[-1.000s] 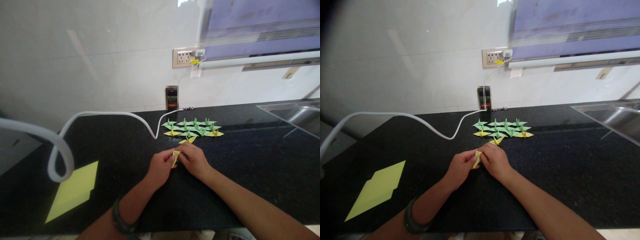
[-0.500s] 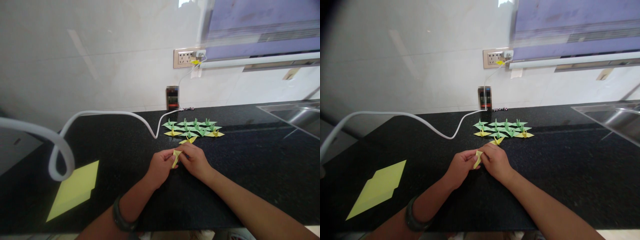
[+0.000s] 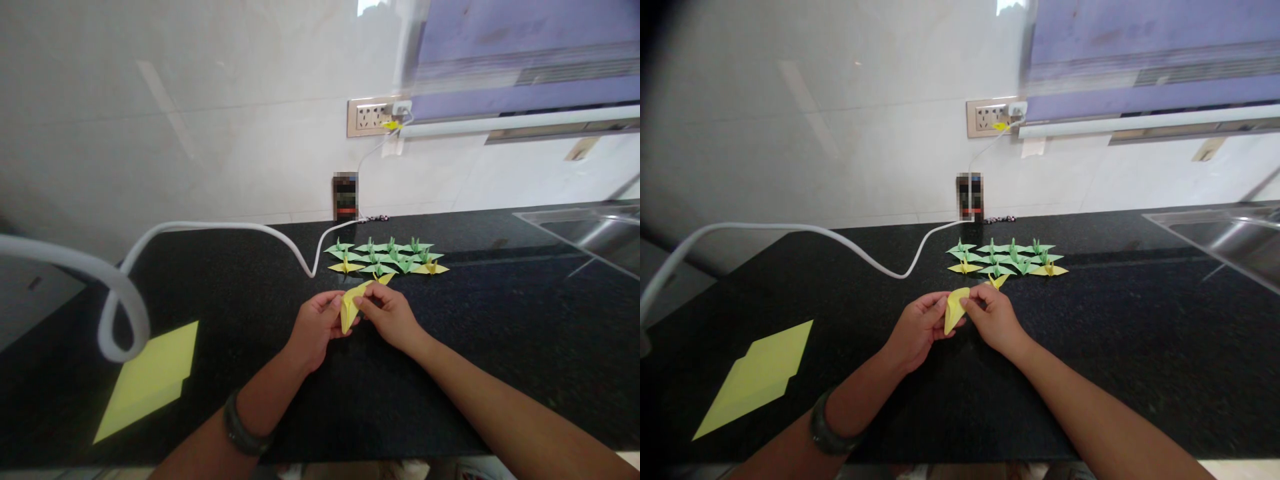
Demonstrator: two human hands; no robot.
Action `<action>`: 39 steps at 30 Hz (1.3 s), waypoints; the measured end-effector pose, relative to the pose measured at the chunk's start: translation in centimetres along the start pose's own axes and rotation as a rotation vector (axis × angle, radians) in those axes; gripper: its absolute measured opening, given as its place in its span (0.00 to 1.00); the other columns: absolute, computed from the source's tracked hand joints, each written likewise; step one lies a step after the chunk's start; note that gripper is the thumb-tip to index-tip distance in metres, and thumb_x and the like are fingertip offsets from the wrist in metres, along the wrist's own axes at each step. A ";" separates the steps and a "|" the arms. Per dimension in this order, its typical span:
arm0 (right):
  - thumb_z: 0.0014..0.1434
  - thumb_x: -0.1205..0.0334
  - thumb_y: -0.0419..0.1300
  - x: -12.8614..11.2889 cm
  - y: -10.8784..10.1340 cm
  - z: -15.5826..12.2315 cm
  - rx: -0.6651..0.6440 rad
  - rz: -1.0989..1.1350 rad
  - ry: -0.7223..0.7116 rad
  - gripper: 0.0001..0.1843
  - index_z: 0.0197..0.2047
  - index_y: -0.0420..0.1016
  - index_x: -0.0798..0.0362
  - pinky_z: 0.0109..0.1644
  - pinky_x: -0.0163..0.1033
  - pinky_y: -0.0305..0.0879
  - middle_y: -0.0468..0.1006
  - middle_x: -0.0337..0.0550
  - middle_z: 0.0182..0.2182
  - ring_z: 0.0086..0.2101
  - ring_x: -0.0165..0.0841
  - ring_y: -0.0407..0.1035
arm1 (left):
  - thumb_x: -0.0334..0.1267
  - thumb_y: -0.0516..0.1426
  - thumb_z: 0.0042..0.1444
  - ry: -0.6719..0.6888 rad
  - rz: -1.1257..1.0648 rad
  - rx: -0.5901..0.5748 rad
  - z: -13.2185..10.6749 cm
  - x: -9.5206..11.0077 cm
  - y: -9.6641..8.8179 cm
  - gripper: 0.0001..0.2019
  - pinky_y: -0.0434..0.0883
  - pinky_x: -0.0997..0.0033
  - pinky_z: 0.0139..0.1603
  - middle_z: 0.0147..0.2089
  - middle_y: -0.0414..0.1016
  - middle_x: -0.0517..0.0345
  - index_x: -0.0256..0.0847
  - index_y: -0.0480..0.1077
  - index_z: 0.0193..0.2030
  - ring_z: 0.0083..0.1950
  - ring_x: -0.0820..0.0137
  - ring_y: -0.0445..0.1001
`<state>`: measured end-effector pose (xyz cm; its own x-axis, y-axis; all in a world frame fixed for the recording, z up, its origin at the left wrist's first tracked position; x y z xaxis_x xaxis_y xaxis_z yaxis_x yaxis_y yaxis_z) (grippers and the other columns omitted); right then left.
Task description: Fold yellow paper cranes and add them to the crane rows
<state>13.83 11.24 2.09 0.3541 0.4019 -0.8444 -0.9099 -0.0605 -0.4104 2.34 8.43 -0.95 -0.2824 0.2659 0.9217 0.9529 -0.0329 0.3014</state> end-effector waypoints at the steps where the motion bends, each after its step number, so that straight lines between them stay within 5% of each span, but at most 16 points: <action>1: 0.52 0.60 0.53 -0.2 0.1 -0.1 -0.007 -0.002 -0.007 0.08 0.25 0.66 0.54 0.28 0.32 0.59 0.66 0.38 0.23 0.24 0.27 0.61 | 0.42 0.53 0.50 -0.003 0.012 0.014 0.0 0.0 -0.1 0.15 0.69 0.75 0.23 0.34 0.72 0.52 0.37 0.64 0.43 0.29 0.69 0.73; 6: 0.51 0.61 0.54 -0.9 0.3 -0.3 -0.025 0.006 -0.021 0.08 0.23 0.65 0.54 0.28 0.32 0.58 0.65 0.37 0.21 0.24 0.27 0.60 | 0.43 0.54 0.49 -0.023 0.066 0.045 -0.3 -0.1 -0.1 0.15 0.68 0.75 0.21 0.31 0.72 0.53 0.37 0.64 0.41 0.26 0.71 0.73; 14: 0.52 0.58 0.52 0.4 1.3 -0.6 -0.093 0.225 0.159 0.09 0.30 0.68 0.55 0.25 0.32 0.62 0.69 0.39 0.24 0.23 0.28 0.64 | 0.39 0.55 0.47 0.008 0.101 0.052 -0.1 0.0 -0.1 0.14 0.68 0.76 0.22 0.30 0.73 0.53 0.35 0.65 0.40 0.25 0.71 0.73; 39: 0.50 0.56 0.55 -0.6 1.2 -0.7 -0.071 0.207 0.093 0.10 0.31 0.69 0.55 0.24 0.31 0.62 0.68 0.38 0.22 0.22 0.26 0.62 | 0.42 0.56 0.46 0.093 0.211 0.036 -0.1 0.5 -0.1 0.13 0.69 0.73 0.25 0.25 0.74 0.55 0.35 0.68 0.35 0.24 0.70 0.72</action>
<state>12.68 10.27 1.91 0.1832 0.2887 -0.9397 -0.9489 -0.1981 -0.2458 2.11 8.48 -0.54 -0.0838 0.1668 0.9824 0.9948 -0.0439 0.0923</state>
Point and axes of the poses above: each hand's wrist, its own z-axis towards the middle knuckle, its own y-axis out of the palm, x = y × z, the point moved 9 cm from there along z, towards the middle knuckle
